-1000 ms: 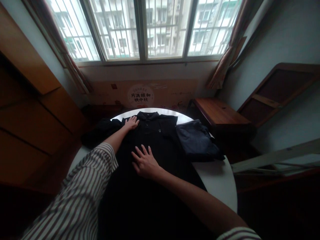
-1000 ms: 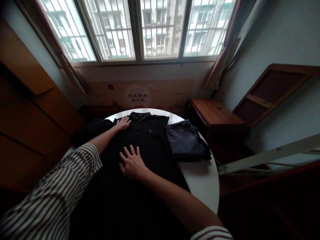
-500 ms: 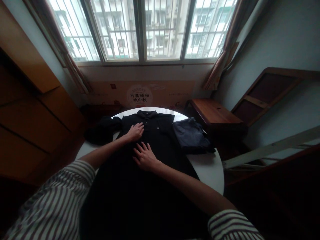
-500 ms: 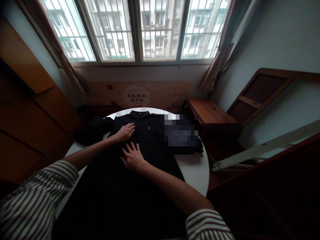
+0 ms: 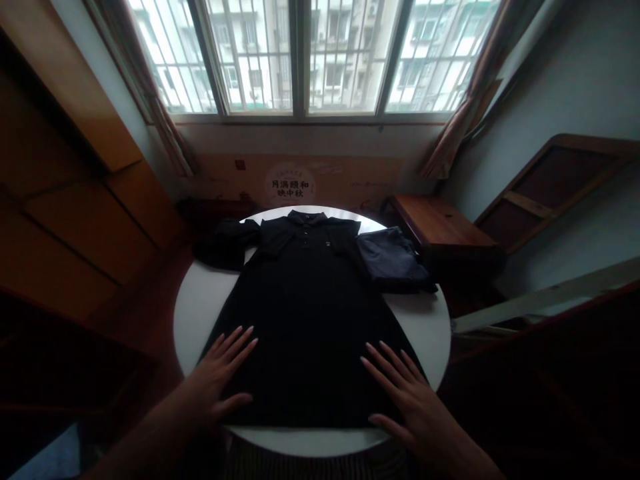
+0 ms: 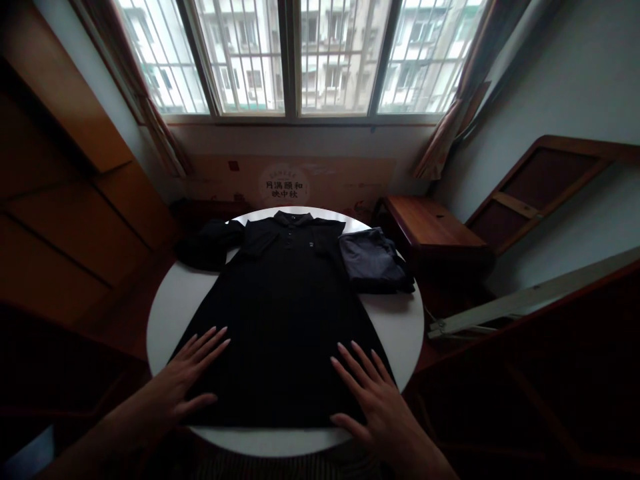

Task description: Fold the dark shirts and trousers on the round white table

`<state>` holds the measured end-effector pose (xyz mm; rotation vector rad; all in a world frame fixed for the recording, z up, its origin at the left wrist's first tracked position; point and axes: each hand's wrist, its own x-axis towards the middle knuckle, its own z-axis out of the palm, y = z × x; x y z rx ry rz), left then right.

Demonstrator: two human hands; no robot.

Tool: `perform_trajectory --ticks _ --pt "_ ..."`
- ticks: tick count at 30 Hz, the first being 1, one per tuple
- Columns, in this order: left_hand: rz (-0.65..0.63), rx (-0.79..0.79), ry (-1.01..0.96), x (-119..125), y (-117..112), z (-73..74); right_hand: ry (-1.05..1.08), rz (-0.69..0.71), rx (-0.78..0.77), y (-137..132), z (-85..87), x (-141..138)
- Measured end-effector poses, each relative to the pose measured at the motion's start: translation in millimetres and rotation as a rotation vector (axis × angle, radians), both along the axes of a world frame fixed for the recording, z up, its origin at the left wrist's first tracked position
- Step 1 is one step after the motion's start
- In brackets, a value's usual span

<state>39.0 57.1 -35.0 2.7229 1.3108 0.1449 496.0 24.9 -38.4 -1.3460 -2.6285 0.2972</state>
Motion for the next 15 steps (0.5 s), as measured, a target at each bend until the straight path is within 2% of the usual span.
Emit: perform_trajectory --ticks 4,9,15 --pt "-0.093 0.023 -0.007 -20.4 -29.5 3.1 0.027 -0.017 0.136 -19.1 -10.0 34.3" --pt "-0.15 0.098 -0.027 -35.9 -44.7 4.8 0.023 0.002 0.215 -31.8 -5.8 50.5" --pt "-0.082 0.198 -0.026 -55.2 -48.7 2.5 0.146 0.081 0.309 -29.5 1.2 60.7"
